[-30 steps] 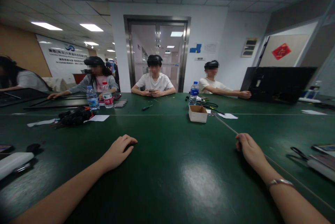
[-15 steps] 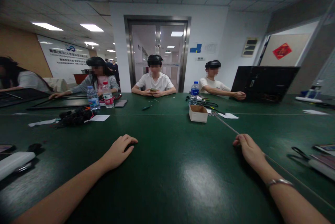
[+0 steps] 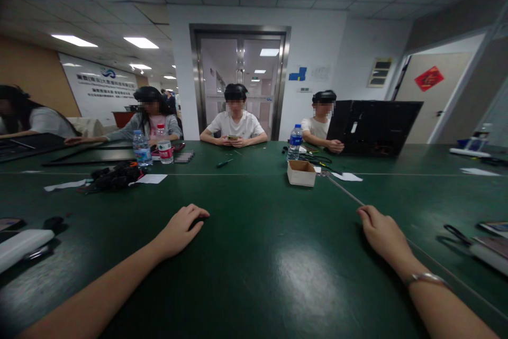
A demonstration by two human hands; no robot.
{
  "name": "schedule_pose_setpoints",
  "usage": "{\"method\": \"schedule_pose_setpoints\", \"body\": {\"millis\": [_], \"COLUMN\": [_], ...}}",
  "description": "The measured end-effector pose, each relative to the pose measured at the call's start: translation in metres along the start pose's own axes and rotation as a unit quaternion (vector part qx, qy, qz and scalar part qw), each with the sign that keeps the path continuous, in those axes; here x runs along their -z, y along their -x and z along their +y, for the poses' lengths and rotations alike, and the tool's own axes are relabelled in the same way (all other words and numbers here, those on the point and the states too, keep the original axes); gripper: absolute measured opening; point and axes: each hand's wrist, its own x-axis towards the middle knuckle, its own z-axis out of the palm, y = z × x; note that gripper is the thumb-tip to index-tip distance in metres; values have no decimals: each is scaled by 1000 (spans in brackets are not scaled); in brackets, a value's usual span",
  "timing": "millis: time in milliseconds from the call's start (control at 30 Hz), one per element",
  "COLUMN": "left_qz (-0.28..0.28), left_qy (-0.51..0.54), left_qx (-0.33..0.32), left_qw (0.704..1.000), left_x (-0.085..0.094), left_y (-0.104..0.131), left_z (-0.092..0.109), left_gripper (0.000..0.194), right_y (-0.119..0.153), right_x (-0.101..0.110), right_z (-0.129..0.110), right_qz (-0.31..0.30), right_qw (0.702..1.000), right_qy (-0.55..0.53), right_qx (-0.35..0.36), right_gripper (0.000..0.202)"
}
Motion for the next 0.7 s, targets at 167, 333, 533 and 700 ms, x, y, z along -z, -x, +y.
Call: {"method": "schedule_pose_setpoints", "body": {"millis": [167,333,533,700], "left_qz": [1,3,15,111], "left_qy": [-4,-14,-136,-313], "left_qx": [-6,-4,-10,96], "left_qw": [1000,1000,991,939], "left_x": [1,-1,10,45], "left_y": [0,0,7,33], "left_z": [-1,-1,-2,-58], "left_gripper": [35,35,42,51], "right_y": [-1,1,11,21], "right_x": [3,5,8,13], "right_z": [-1,-4,-9,-29], "right_qz": [-26,-39,-20,-1], "right_qw": [999,996,987,973], "right_qy": [27,74,161,231], "right_qx": [-38,-14,4,16], "right_gripper": [33,42,52,56]}}
